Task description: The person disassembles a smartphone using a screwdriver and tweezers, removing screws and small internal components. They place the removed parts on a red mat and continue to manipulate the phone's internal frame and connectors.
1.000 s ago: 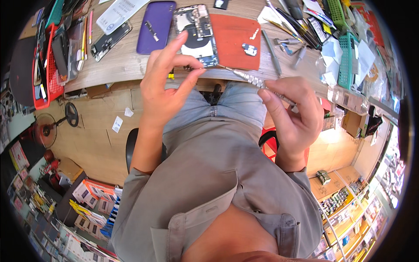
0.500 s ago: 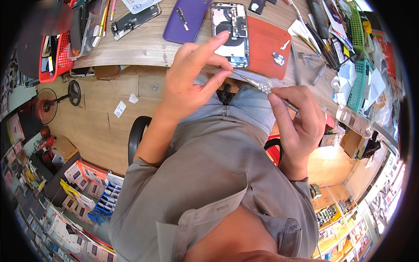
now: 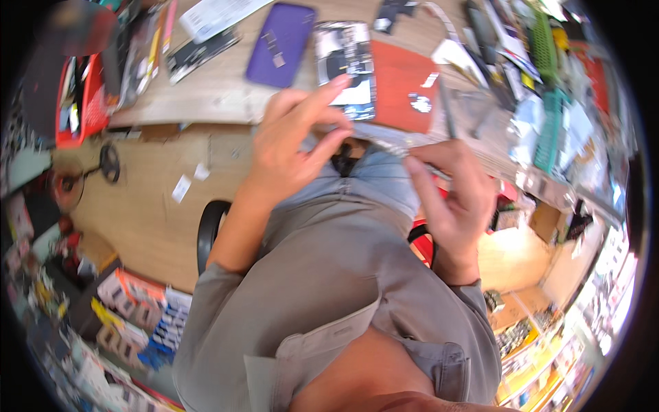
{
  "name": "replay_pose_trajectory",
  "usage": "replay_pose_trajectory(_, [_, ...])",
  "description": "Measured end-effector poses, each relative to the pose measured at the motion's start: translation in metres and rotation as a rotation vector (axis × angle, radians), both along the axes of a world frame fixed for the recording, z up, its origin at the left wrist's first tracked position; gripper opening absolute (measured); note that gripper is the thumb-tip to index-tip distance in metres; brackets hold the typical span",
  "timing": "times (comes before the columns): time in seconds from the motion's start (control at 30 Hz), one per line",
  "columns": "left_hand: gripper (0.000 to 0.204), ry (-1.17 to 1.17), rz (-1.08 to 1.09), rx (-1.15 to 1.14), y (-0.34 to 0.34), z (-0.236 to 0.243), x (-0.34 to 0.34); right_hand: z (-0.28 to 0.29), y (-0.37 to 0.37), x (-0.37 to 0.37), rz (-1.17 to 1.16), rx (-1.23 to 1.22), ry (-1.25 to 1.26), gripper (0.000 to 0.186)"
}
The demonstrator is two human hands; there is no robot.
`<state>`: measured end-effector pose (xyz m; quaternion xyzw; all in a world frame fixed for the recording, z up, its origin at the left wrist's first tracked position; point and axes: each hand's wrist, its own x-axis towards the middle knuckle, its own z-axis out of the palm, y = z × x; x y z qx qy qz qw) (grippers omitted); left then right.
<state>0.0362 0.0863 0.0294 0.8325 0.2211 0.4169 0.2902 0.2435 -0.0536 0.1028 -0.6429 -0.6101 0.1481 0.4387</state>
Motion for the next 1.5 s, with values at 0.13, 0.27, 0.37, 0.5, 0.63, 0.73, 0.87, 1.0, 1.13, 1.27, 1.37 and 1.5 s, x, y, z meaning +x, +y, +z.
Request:
replay_pose_trajectory(0.13, [0.075,-0.035,0.002,-0.034,-0.005,-0.006,0.006,0.005,0.0,0.006,0.021,-0.007,0.042,0.019])
replay_pose_trajectory(0.27, [0.072,-0.023,0.011,-0.062,-0.005,0.001,0.008,0.02,-0.007,0.025,0.019,0.016,0.225,0.023])
replay_pose_trajectory(0.37, [0.075,-0.035,0.003,-0.013,-0.004,0.0,0.012,0.029,-0.018,0.063,-0.04,0.13,0.557,0.014])
replay_pose_trajectory(0.5, [0.079,-0.049,0.019,-0.073,-0.01,-0.005,0.006,0.065,-0.013,0.132,-0.243,0.522,0.894,0.023])
replay_pose_trajectory(0.63, [0.079,-0.039,0.06,-0.094,-0.013,-0.005,-0.003,0.14,-0.023,0.186,-0.422,0.74,0.96,0.03])
replay_pose_trajectory(0.73, [0.078,-0.046,0.046,-0.123,-0.014,-0.005,0.002,0.176,-0.123,0.334,0.062,0.621,1.015,0.022])
replay_pose_trajectory(0.87, [0.079,-0.06,0.038,-0.098,-0.01,-0.011,-0.002,0.22,-0.185,0.483,0.216,0.453,0.945,0.038])
replay_pose_trajectory(1.0, [0.079,-0.029,0.078,-0.08,-0.008,-0.004,-0.005,0.212,-0.173,0.433,-0.003,0.6,0.92,0.024])
replay_pose_trajectory(1.13, [0.076,-0.062,0.0,-0.084,-0.005,0.001,0.013,0.167,-0.107,0.227,-0.267,0.687,0.521,0.022])
replay_pose_trajectory(1.27, [0.075,-0.071,0.037,-0.085,-0.011,0.003,0.004,0.098,-0.022,0.102,-0.166,0.175,0.671,0.027])
replay_pose_trajectory(1.37, [0.076,-0.053,0.034,-0.117,-0.01,0.002,0.008,0.049,0.014,0.103,-0.156,-0.235,0.414,0.036])
replay_pose_trajectory(1.5, [0.078,-0.047,0.033,-0.082,-0.013,0.002,0.003,-0.004,0.098,0.142,-0.199,-0.268,-0.099,0.055])
